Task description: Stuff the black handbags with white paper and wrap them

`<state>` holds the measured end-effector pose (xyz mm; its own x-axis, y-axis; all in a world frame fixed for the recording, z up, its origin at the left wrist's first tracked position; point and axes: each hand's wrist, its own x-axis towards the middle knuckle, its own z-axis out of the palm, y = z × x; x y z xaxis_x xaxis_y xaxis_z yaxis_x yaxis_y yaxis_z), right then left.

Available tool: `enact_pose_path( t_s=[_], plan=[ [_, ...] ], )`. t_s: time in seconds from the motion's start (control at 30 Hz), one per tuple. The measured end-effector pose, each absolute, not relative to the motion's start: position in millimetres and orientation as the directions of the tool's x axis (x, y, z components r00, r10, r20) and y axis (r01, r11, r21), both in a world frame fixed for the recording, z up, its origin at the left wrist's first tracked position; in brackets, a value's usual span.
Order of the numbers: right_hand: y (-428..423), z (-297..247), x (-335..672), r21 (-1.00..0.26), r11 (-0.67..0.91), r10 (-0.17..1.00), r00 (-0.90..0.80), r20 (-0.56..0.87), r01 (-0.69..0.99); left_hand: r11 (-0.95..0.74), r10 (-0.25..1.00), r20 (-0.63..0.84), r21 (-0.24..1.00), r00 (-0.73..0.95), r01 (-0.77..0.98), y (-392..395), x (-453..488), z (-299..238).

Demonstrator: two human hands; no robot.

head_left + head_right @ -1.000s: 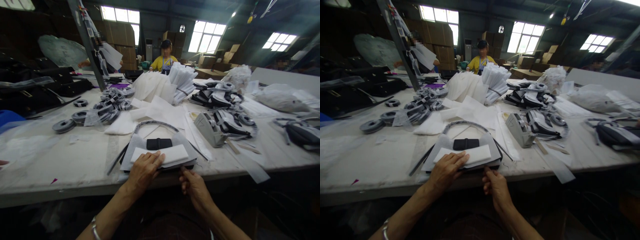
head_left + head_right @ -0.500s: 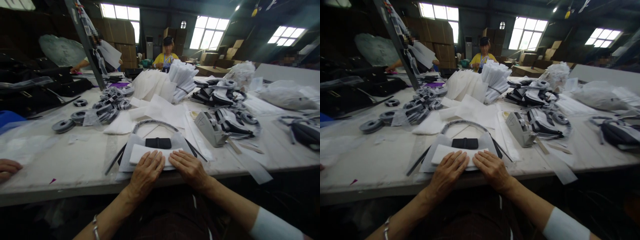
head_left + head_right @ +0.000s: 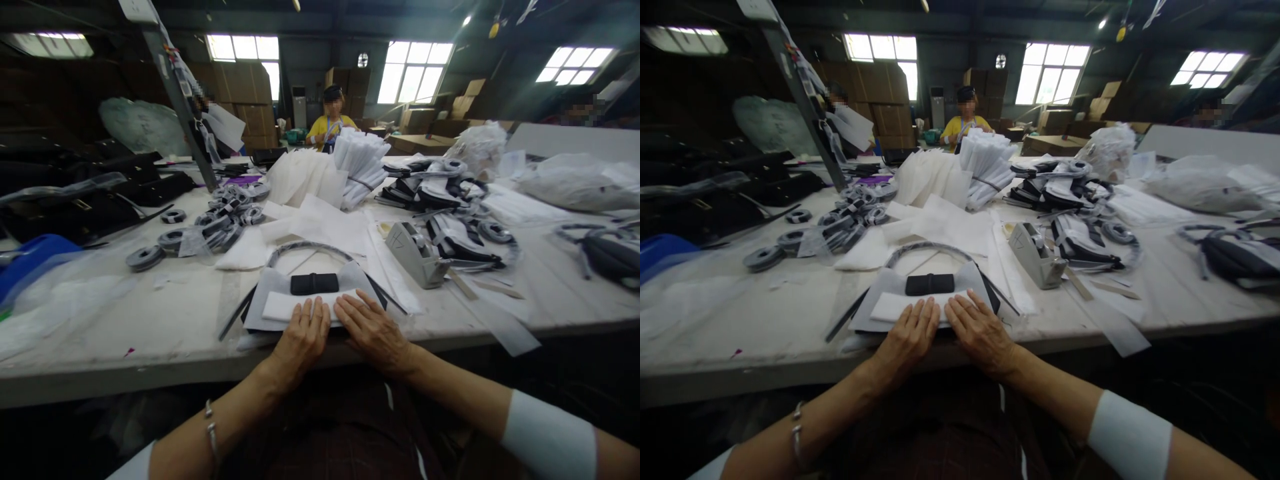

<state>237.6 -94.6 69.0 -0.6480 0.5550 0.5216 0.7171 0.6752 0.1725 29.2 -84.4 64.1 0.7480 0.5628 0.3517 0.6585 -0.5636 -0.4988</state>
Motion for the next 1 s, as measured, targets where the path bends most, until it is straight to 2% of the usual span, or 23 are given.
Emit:
enact_pose_path(
  t_s=[0.13, 0.37, 0.57, 0.7, 0.8, 1.0],
  plan=[
    [-98.9, 71.7, 226.0, 0.238, 0.592, 0.599, -0.618, 0.509, 0.770, -0.628, 0.499, 0.378, -0.463, 0.780, 0.626, -78.9, 21.0, 67.1],
    [-94.0, 69.1, 218.4, 0.249, 0.499, 0.611, -0.541, 0.578, 0.830, -0.714, 0.483, 0.416, -0.322, 0.770, 0.622, -70.6, 15.7, 85.5],
    [-76.9, 76.0, 217.2, 0.265, 0.514, 0.547, -0.550, 0.631, 0.816, -0.742, 0.499, 0.391, -0.269, 0.773, 0.615, -62.4, 13.5, 100.6],
    [-64.2, 85.1, 216.8, 0.288, 0.567, 0.538, -0.612, 0.579, 0.772, -0.698, 0.557, 0.400, -0.249, 0.728, 0.671, -64.6, 12.2, 93.1],
    [-60.2, 88.6, 216.5, 0.305, 0.611, 0.525, -0.662, 0.534, 0.731, -0.625, 0.589, 0.451, -0.272, 0.670, 0.732, -67.8, 12.9, 78.3],
    [-57.7, 86.0, 212.3, 0.278, 0.633, 0.532, -0.667, 0.522, 0.723, -0.485, 0.471, 0.616, -0.417, 0.631, 0.769, -61.9, 12.3, 57.0]
  ],
)
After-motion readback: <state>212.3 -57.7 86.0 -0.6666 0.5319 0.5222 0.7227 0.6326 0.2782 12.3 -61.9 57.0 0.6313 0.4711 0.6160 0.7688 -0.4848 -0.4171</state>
